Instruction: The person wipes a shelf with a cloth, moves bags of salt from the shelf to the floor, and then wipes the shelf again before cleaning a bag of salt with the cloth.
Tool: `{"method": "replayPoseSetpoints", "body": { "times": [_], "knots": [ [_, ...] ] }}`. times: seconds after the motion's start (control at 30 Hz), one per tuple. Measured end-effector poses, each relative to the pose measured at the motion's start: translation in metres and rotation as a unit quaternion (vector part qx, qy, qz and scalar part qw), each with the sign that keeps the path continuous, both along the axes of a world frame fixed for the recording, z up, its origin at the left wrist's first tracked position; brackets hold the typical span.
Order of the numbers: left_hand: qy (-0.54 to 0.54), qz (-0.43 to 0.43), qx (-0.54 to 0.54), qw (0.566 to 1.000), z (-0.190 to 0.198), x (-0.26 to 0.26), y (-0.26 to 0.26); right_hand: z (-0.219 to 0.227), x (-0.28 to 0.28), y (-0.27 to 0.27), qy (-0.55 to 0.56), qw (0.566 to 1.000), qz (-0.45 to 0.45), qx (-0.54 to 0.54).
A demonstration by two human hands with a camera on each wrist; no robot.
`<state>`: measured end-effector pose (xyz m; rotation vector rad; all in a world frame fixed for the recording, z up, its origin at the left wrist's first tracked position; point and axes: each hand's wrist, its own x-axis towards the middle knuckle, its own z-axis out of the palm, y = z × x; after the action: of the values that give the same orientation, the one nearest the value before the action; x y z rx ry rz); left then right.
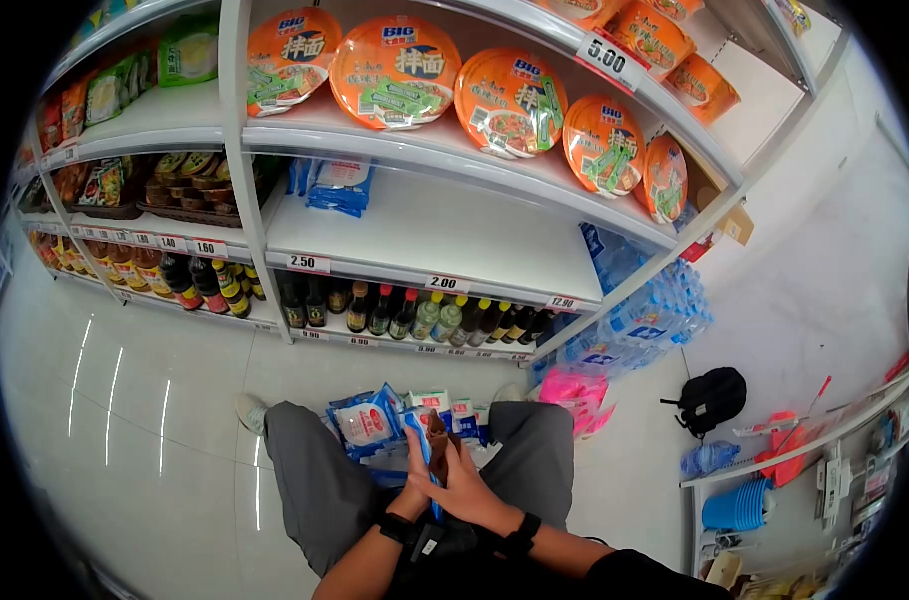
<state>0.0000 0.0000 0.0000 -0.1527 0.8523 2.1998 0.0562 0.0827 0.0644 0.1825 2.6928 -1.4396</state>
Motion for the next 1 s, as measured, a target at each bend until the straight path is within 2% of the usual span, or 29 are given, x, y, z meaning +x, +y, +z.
{"method": "replayPoseSetpoints", "body": {
  "times": [0.07,0.1,0.17,0.23,0.3,0.33,0.47,0.57,0.6,0.67,0.77,0.83,0.87,0.93,1.0],
  "knots": [
    [-0.047,-0.005,-0.017,0.999,0.019,0.001,-0.008,0.009,-0.002,-0.002,0.033,0.999,-0.008,-0.021],
    [-0.047,-0.007,-0.027,0.999,0.015,-0.003,-0.007,0.006,-0.007,0.001,0.034,0.999,-0.011,-0.031],
    [-0.026,0.033,-0.003,0.999,0.013,-0.003,-0.005,0.008,-0.010,0.010,0.011,1.000,-0.014,-0.025],
    [-0.012,0.024,0.003,1.000,0.009,-0.007,0.003,0.005,-0.011,0.022,0.013,0.999,-0.024,-0.031],
    [0.014,0.052,0.004,0.999,0.008,-0.012,0.005,0.005,-0.015,0.031,-0.025,0.994,-0.038,-0.098],
    [0.015,0.037,0.040,0.998,0.005,-0.015,0.004,-0.001,-0.015,0.032,0.015,0.981,-0.064,-0.181],
    [-0.046,0.042,-0.025,0.998,0.021,-0.014,-0.005,0.005,-0.015,0.053,-0.003,0.952,-0.131,-0.276],
    [-0.047,0.023,-0.002,0.999,-0.007,-0.016,-0.002,0.018,-0.013,0.064,-0.020,0.913,-0.162,-0.374],
    [-0.074,0.067,0.019,0.995,-0.008,-0.016,0.006,0.026,-0.012,0.062,-0.020,0.913,-0.161,-0.374],
    [-0.112,0.044,0.047,0.992,-0.006,-0.013,0.004,0.049,-0.010,0.053,-0.050,0.858,-0.196,-0.472],
    [-0.173,-0.003,0.069,0.983,-0.021,-0.009,-0.003,0.070,-0.010,0.044,-0.105,0.842,-0.203,-0.488],
    [-0.189,0.011,0.091,0.978,-0.037,-0.005,-0.006,0.067,-0.013,0.040,-0.078,0.843,-0.218,-0.485],
    [-0.258,-0.015,0.356,0.898,-0.066,-0.004,-0.013,0.059,-0.015,0.041,-0.047,0.866,-0.201,-0.455],
    [-0.259,-0.013,0.361,0.896,-0.060,-0.005,-0.020,0.049,-0.017,0.045,0.001,0.896,-0.184,-0.404],
    [-0.269,-0.002,0.378,0.886,-0.054,-0.007,-0.023,0.050,-0.017,0.050,-0.001,0.908,-0.178,-0.378]
  ]
}}
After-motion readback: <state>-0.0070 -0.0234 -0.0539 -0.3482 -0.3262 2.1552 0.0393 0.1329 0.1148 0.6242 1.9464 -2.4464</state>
